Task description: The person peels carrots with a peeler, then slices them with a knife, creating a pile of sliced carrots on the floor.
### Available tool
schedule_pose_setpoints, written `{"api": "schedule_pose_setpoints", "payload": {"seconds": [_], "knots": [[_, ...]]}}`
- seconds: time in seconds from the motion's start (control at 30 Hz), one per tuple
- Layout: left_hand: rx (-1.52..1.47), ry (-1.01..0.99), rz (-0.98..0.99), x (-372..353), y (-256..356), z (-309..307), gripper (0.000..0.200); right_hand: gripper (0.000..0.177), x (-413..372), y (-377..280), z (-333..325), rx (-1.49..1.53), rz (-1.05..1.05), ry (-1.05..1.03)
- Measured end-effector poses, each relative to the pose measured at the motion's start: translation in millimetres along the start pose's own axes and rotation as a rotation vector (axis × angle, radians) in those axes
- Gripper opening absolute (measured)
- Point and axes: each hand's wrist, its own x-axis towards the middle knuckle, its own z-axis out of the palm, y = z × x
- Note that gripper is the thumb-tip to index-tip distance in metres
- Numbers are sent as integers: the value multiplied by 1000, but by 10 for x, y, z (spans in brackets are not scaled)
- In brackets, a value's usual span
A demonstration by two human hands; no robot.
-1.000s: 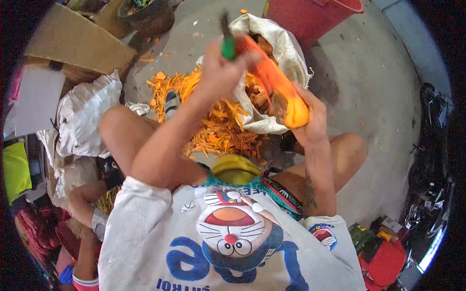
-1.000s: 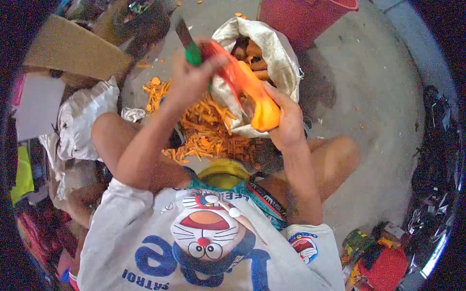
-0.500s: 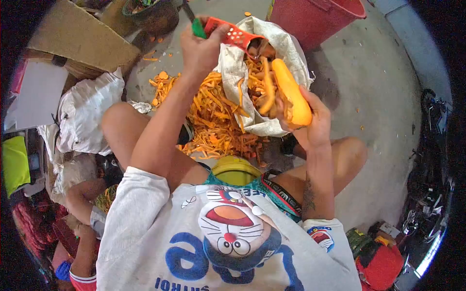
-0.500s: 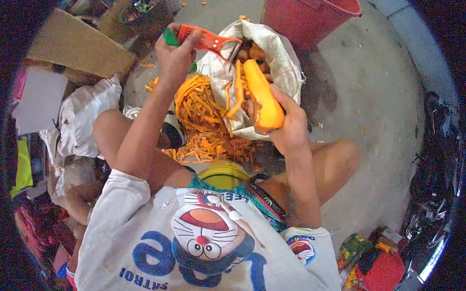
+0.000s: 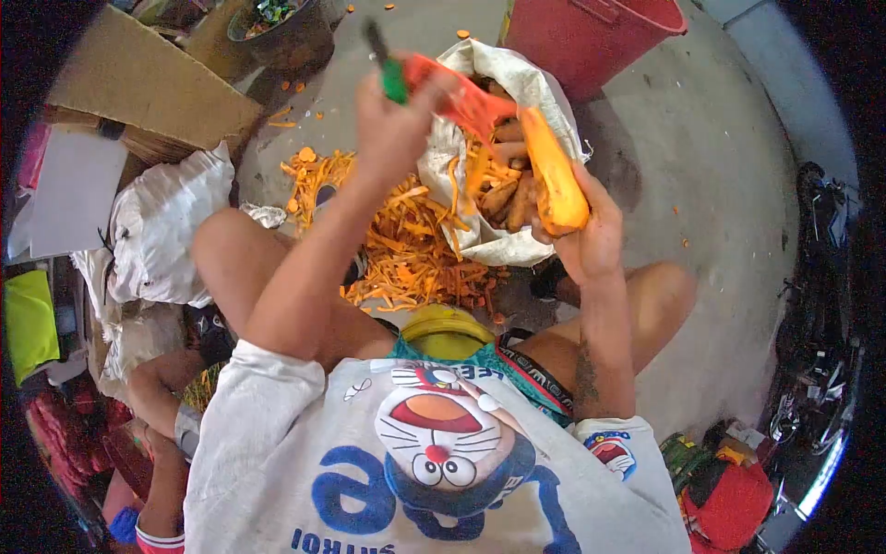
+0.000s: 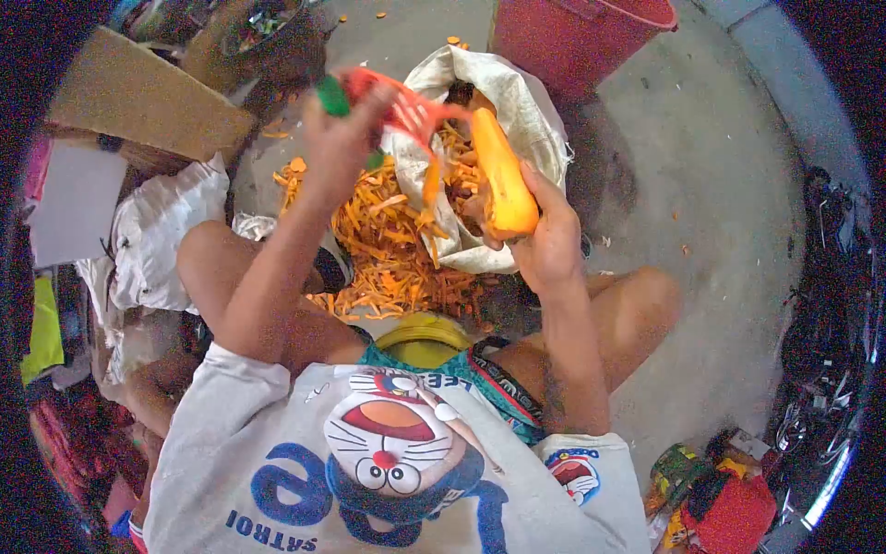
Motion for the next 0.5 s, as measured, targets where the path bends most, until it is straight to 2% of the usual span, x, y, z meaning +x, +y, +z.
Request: {"api": "schedule_pose_setpoints", "payload": {"seconds": [0.07,0.1,0.17,0.2,0.27,0.3,0.37,0.4,0.47,0.5], "knots": [[-79,-193,133,-300,-66,284,18,47,41,3,-75,-79,-34,-84],[-82,-191,130,-275,-78,279,18,47,26,3,-48,-82,-30,-82],[68,-126,219,-182,-98,207,17,48,-54,38,38,-91,-4,-16],[-27,-52,198,-58,-75,146,15,48,-53,55,27,-92,4,-19],[85,107,326,230,-120,-75,13,46,-21,73,10,-32,49,-1],[86,99,337,225,-146,-67,13,46,-11,80,5,-29,36,-4],[-101,98,182,121,-197,11,13,48,40,63,-9,-31,25,36],[-30,-11,111,-121,-68,165,14,48,61,66,71,-29,19,40],[33,-238,183,-444,62,341,15,49,108,110,279,-111,-161,288],[29,-232,177,-406,29,327,15,49,89,107,228,-117,-154,290]]}}
